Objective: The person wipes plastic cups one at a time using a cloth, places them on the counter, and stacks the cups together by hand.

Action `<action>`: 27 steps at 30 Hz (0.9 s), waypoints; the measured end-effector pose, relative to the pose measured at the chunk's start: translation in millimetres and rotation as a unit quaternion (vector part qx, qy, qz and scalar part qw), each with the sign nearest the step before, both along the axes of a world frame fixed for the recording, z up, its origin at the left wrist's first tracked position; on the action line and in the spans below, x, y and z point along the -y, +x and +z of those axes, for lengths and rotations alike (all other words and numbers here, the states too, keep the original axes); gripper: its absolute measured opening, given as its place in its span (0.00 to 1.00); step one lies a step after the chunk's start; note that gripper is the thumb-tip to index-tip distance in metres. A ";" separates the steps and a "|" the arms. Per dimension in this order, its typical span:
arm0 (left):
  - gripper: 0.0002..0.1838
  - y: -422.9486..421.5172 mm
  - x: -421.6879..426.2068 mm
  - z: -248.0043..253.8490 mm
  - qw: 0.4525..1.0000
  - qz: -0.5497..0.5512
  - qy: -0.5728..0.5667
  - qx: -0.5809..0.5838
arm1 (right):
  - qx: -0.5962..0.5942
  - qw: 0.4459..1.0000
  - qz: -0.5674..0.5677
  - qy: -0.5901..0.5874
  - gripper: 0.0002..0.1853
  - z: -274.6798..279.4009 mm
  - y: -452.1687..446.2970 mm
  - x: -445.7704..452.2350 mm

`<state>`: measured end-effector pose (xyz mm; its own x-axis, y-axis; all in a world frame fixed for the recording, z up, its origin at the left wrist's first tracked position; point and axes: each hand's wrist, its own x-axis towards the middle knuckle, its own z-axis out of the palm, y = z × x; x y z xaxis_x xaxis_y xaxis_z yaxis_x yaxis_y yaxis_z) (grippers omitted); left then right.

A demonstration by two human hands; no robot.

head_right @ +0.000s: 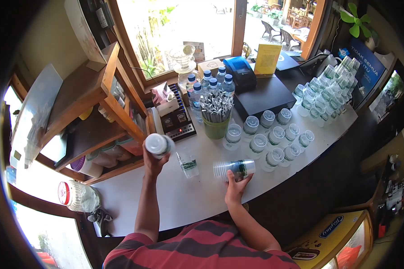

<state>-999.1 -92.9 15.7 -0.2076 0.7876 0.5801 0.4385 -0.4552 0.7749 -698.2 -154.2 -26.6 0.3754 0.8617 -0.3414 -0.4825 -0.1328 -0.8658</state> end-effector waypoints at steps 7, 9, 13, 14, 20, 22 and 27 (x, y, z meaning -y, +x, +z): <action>0.44 -0.3 -48.1 -3.9 0.990 -0.117 -0.081 -0.001 | -0.008 1.000 -0.008 0.012 0.52 -2.5 -1.3 7.3; 0.44 1.7 -50.6 -7.2 0.988 -0.121 -0.096 -0.009 | -0.010 1.000 -0.016 -0.020 0.52 -3.2 0.3 26.2; 0.43 13.6 -50.5 -13.0 0.989 -0.101 -0.111 0.007 | -0.017 0.999 -0.034 -0.037 0.53 -4.7 6.5 45.7; 0.43 17.4 -48.8 -12.2 0.986 -0.108 -0.123 0.031 | -0.016 0.998 -0.048 -0.030 0.54 -1.8 9.3 42.5; 0.44 29.9 -38.7 -34.1 0.987 -0.103 -0.117 0.051 | 0.001 0.995 -0.099 -0.024 0.54 10.4 7.5 13.9; 0.45 32.9 -27.8 -36.7 0.985 -0.114 -0.113 0.068 | 0.004 0.997 -0.068 -0.029 0.57 21.9 0.6 1.1; 0.45 30.4 -3.5 -61.5 0.985 -0.085 -0.139 0.051 | 0.012 1.000 -0.007 0.011 0.58 13.6 -12.9 -24.7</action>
